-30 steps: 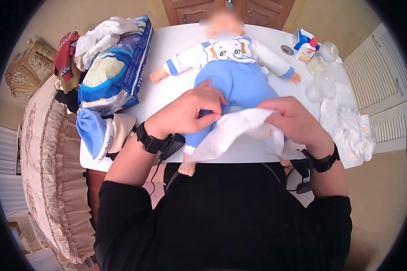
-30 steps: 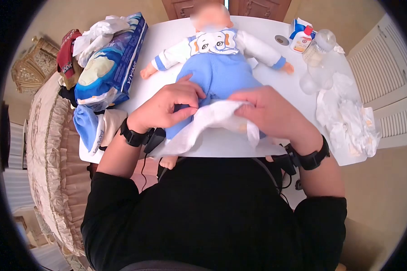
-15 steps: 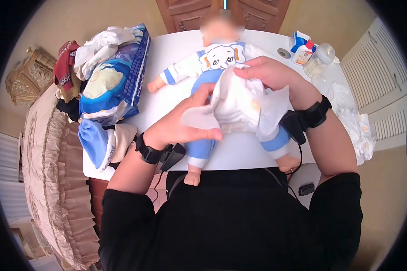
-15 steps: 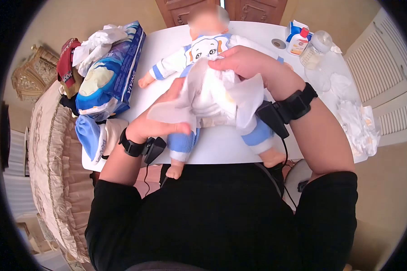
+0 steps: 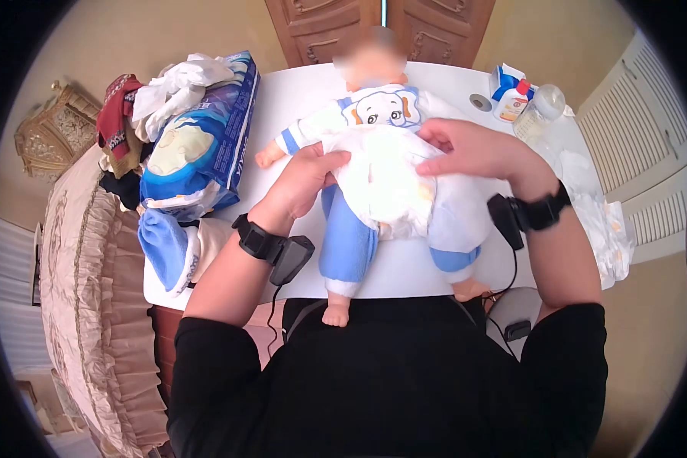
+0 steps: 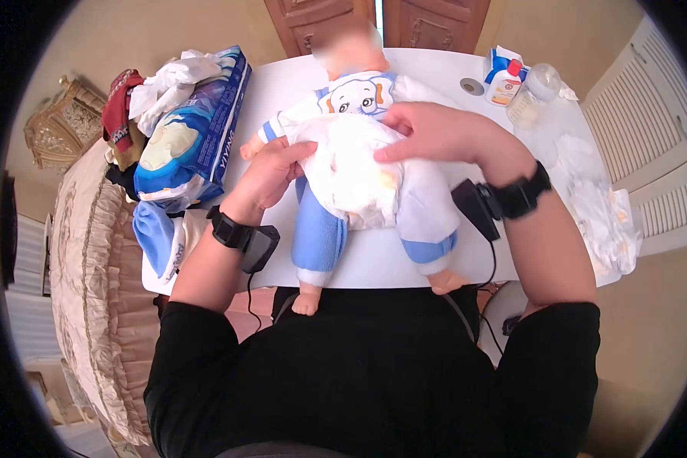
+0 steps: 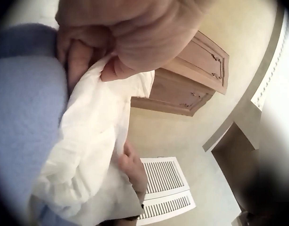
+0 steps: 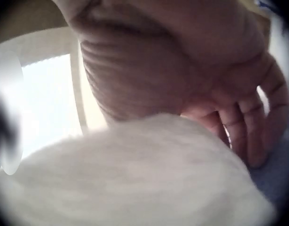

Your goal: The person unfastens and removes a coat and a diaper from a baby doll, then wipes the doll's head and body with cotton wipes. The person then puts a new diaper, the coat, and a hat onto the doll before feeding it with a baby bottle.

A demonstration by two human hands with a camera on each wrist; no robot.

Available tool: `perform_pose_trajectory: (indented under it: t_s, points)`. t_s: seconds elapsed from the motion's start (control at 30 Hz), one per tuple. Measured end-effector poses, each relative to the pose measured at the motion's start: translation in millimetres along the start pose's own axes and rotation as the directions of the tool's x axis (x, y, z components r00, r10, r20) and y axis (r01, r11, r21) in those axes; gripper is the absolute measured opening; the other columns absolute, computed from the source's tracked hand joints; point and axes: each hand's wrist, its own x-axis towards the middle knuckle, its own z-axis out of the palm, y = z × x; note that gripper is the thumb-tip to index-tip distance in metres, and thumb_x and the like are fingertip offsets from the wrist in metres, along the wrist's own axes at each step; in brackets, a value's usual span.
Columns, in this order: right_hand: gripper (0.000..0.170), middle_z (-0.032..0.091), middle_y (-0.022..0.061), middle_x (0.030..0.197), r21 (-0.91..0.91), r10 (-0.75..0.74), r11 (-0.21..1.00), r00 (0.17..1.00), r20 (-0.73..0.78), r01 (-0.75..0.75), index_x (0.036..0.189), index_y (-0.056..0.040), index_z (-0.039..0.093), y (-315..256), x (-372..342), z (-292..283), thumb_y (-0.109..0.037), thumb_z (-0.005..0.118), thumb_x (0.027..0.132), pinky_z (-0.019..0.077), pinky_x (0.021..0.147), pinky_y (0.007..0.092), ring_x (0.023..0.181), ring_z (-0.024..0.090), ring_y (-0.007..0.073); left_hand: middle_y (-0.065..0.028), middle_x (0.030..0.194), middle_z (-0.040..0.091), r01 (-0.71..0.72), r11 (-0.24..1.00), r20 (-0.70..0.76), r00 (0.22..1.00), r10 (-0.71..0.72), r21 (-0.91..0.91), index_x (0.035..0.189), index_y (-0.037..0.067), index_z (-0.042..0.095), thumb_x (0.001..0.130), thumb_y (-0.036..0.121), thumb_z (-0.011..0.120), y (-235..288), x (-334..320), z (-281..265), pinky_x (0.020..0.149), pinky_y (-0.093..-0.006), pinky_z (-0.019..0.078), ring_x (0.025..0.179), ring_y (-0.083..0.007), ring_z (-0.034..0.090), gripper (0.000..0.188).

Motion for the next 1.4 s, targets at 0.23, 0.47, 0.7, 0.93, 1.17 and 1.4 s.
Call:
perform_pose_trajectory:
  t_s: [0.23, 0.47, 0.7, 0.93, 1.17, 1.4]
  points:
    - [0.047, 0.068, 0.0137, 0.102, -0.397, 0.135, 0.906, 0.989, -0.054, -0.145, 0.118, -0.0002, 0.061, -11, -31, -4, -0.033, 0.067, 0.084, 0.0471, 0.086, 0.0327, 0.097, 0.062, 0.0172, -0.006, 0.11, 0.066, -0.04, 0.998, -0.06, 0.997, 0.043, 0.049, 0.12, 0.0, 0.057, 0.093, 0.019, 0.059, -10, 2, 2, 0.088, -0.0291, 0.0472, 0.1, -0.0132, 0.062, 0.033]
    - [0.037, 0.067, 0.007, 0.106, 0.485, 0.272, 0.863, 0.937, -0.218, -0.137, 0.115, 0.0019, 0.063, 56, 12, 18, -0.029, 0.058, 0.094, 0.0491, 0.078, 0.0269, 0.088, 0.063, 0.0129, -0.0077, 0.114, 0.063, -0.014, 0.99, -0.081, 0.997, 0.003, -0.138, 0.124, 0.004, 0.054, 0.092, 0.017, 0.057, -16, 2, -1, 0.087, -0.0303, 0.0472, 0.1, -0.0149, 0.062, 0.034]
    - [0.034, 0.067, 0.0077, 0.103, 0.548, 0.355, 0.829, 0.866, -0.353, -0.116, 0.116, 0.0025, 0.06, 51, 6, 43, -0.025, 0.049, 0.099, 0.0492, 0.079, 0.0276, 0.088, 0.063, 0.0126, -0.0098, 0.117, 0.059, -0.571, 0.285, 0.064, 0.513, 0.856, 0.77, 0.123, 0.007, 0.054, 0.08, 0.009, 0.058, 4, -23, 11, 0.101, -0.0414, 0.0385, 0.109, -0.0243, 0.058, 0.042]
    - [0.027, 0.064, 0.004, 0.092, 0.535, 0.325, 0.843, 0.839, -0.436, -0.048, 0.102, -0.0015, 0.061, 88, 11, 50, -0.026, 0.051, 0.098, 0.047, 0.073, 0.0274, 0.08, 0.058, 0.0114, -0.009, 0.09, 0.052, -0.585, 0.155, 0.382, 0.685, 0.621, 0.796, 0.088, 0.006, 0.055, 0.073, 0.004, 0.063, -9, -18, 14, 0.094, -0.0414, 0.0388, 0.096, -0.0306, 0.054, 0.017]
    - [0.025, 0.06, 0.0062, 0.08, 0.351, 0.193, 0.935, 0.773, -0.605, 0.041, 0.094, -0.0018, 0.057, 110, 9, 76, -0.026, 0.051, 0.098, 0.0455, 0.069, 0.028, 0.073, 0.054, 0.0126, -0.0081, 0.089, 0.055, -0.606, 0.384, 0.351, 0.755, 0.554, 0.697, 0.089, 0.003, 0.055, 0.078, -0.003, 0.061, 0, -13, -5, 0.085, -0.0304, 0.0431, 0.093, -0.0239, 0.055, 0.014]
    - [0.02, 0.064, 0.0091, 0.081, 0.272, 0.109, 0.956, 0.724, -0.681, 0.112, 0.094, -0.0013, 0.058, 111, 9, 72, -0.021, 0.057, 0.094, 0.0478, 0.069, 0.0305, 0.075, 0.059, 0.0165, -0.0096, 0.121, 0.061, -0.809, 0.096, 0.742, 0.574, 0.348, 0.58, 0.115, 0.011, 0.062, 0.082, 0.009, 0.065, 40, -18, 82, 0.109, -0.0498, 0.0311, 0.121, -0.0307, 0.053, 0.032]
